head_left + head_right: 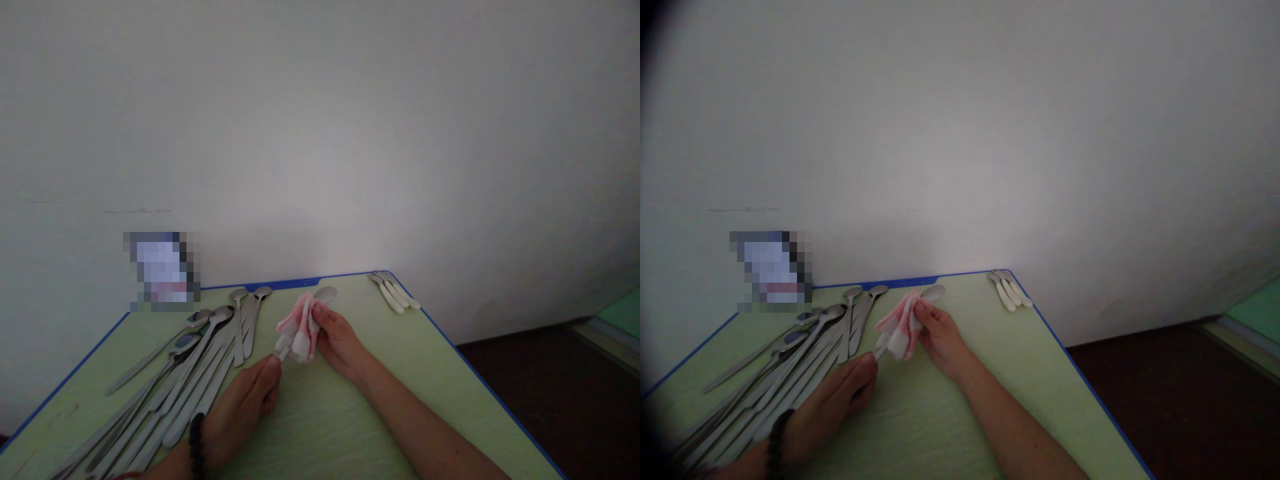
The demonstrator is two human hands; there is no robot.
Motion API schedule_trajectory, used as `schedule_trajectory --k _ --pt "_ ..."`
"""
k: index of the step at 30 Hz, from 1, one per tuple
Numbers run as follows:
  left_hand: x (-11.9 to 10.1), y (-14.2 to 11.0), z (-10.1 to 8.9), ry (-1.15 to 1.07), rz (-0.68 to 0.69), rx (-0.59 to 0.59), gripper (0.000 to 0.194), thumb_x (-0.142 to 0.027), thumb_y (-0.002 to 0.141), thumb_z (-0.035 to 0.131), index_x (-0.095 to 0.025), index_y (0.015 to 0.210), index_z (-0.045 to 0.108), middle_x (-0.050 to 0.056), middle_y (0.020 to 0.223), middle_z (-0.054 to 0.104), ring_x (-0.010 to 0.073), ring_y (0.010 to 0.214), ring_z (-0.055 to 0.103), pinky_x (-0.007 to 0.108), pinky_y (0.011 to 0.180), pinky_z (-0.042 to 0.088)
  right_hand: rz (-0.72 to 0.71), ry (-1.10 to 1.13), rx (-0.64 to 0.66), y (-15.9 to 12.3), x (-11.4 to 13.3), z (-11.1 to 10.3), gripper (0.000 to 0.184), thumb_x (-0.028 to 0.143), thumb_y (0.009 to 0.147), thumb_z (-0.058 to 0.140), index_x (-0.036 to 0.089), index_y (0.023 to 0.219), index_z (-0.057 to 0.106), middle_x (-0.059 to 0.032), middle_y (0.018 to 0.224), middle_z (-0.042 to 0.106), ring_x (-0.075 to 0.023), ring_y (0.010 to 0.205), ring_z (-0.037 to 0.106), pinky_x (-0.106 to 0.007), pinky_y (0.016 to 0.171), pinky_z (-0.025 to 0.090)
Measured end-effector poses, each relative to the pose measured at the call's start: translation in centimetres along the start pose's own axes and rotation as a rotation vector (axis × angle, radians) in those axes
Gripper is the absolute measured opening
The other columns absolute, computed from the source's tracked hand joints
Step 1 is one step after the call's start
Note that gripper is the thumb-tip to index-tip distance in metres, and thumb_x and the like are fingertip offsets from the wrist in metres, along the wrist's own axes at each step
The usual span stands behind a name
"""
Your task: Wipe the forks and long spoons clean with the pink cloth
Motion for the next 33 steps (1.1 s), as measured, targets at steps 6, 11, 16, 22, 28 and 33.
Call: schedule_trajectory --k 6,11,16,22,28,33 --pt "0.3 0.3 -0.8 -0.086 -0.034 -0.074 0.049 -0.056 0.088 0.021 -0.022 0.057 0.035 -0.006 0.051 0.031 0.0111 0.047 0.029 0.024 0.047 0.028 -0.004 0.017 -0.037 0.5 -0.4 -0.9 0.024 0.036 0.068 0.07 0.013 0.074 0.066 0.0004 0.065 0.065 -0.008 0.057 0.054 -0.02 0.06 0.044" --pt "0.0 0.4 -0.8 -0.065 -0.017 -0.069 0.05 -0.057 0.087 0.021 -0.022 0.055 0.035 -0.006 0.05 0.032 0.011 0.046 0.029 0.024 0.047 0.029 -0.099 0.205 -0.184 1.2 0.2 -2.9 0.026 0.039 0.075 0.063 0.016 0.087 0.064 -0.0021 0.078 0.069 -0.0111 0.068 0.061 -0.022 0.063 0.049" --pt "-0.1 0.3 -0.6 -0.022 0.006 -0.06 0.048 -0.054 0.088 0.022 -0.021 0.057 0.037 -0.005 0.052 0.035 0.0117 0.048 0.033 0.024 0.049 0.031 -0.122 0.341 -0.292 1.1 0.5 -4.0 0.021 0.038 0.082 0.054 0.02 0.087 0.063 -0.0024 0.08 0.07 -0.0122 0.073 0.064 -0.024 0.066 0.051" --pt "-0.7 0.3 -0.1 0.021 0.037 -0.018 0.046 -0.051 0.089 0.022 -0.022 0.058 0.037 -0.005 0.052 0.035 0.0124 0.048 0.033 0.025 0.051 0.031 -0.036 0.344 -0.229 1.0 0.0 -3.3 0.024 0.032 0.086 0.049 0.016 0.077 0.064 -0.0014 0.068 0.068 -0.0099 0.059 0.061 -0.02 0.059 0.049" --pt "-0.2 0.2 0.2 0.051 0.036 0.017 0.043 -0.05 0.09 0.023 -0.022 0.061 0.037 -0.005 0.054 0.036 0.0125 0.05 0.035 0.024 0.051 0.031 0.017 0.347 -0.125 0.7 -0.1 -1.7 0.025 0.034 0.084 0.048 0.015 0.085 0.065 -0.001 0.072 0.069 -0.0134 0.067 0.063 -0.027 0.073 0.048" --pt "-0.2 0.3 0.3 0.057 0.016 0.015 0.042 -0.051 0.089 0.024 -0.022 0.061 0.037 -0.006 0.054 0.036 0.0124 0.049 0.035 0.024 0.049 0.03 0.059 0.315 -0.009 0.3 -0.1 0.0 0.03 0.041 0.082 0.048 0.017 0.091 0.064 -0.0029 0.081 0.07 -0.0187 0.084 0.063 -0.034 0.079 0.046"
Point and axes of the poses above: each hand's wrist, its own y-axis towards the middle knuckle, its own z-axis out of the palm, x = y × z, the point moved 10 cm from there along y, towards the middle knuckle
